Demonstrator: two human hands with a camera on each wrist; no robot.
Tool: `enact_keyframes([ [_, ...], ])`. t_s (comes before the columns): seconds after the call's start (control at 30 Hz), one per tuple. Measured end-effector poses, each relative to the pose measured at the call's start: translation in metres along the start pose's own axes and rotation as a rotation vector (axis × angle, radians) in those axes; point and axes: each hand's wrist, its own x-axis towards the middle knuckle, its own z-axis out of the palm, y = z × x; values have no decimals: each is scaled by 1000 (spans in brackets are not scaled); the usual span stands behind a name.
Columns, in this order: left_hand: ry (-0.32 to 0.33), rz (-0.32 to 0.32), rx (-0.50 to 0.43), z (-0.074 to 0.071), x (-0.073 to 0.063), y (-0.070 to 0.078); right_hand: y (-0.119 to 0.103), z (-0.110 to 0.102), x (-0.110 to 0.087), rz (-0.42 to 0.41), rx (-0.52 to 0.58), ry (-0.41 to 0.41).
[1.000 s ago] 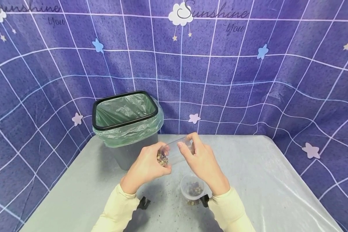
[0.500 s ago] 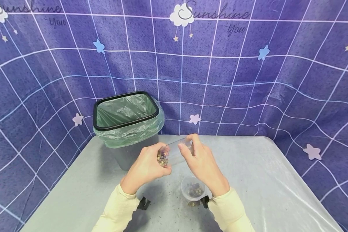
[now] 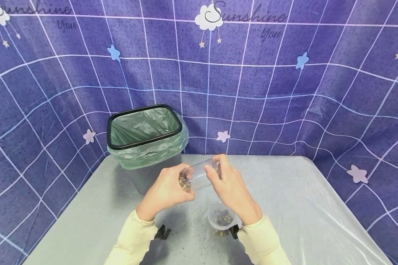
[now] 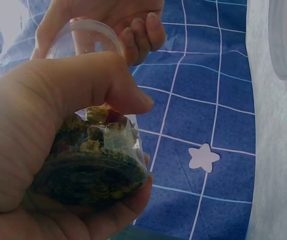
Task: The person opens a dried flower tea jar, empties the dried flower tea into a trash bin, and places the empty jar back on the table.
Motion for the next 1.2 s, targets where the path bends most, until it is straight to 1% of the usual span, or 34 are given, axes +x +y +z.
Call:
enact_keyframes([
  [0.17,-29,3,-51,-2,0,-2,-1,-2,-1,-33,24,-21],
  [0.33,-12,20,-35,-1,-1,-4,-1,-2,-1,-65,38,-43],
  [0.47,-9,27,-18,-2,-1,-5,-2,-2,-1,-69,42,-54],
  [0.77,-51,29,-35,-5,0,-6,0,-6,-2,-65,102,-121],
  [1.0,-63,36,-39,-6,0,-6,1,-10,-2,-96,166,-183],
  [1.1,-71,39,-45,-7,0,-6,1,-13,-2,-110,175,-206],
  [1.2,-84,28,-48,-7,0,-7,2,-14,-1,-131,174,-223],
])
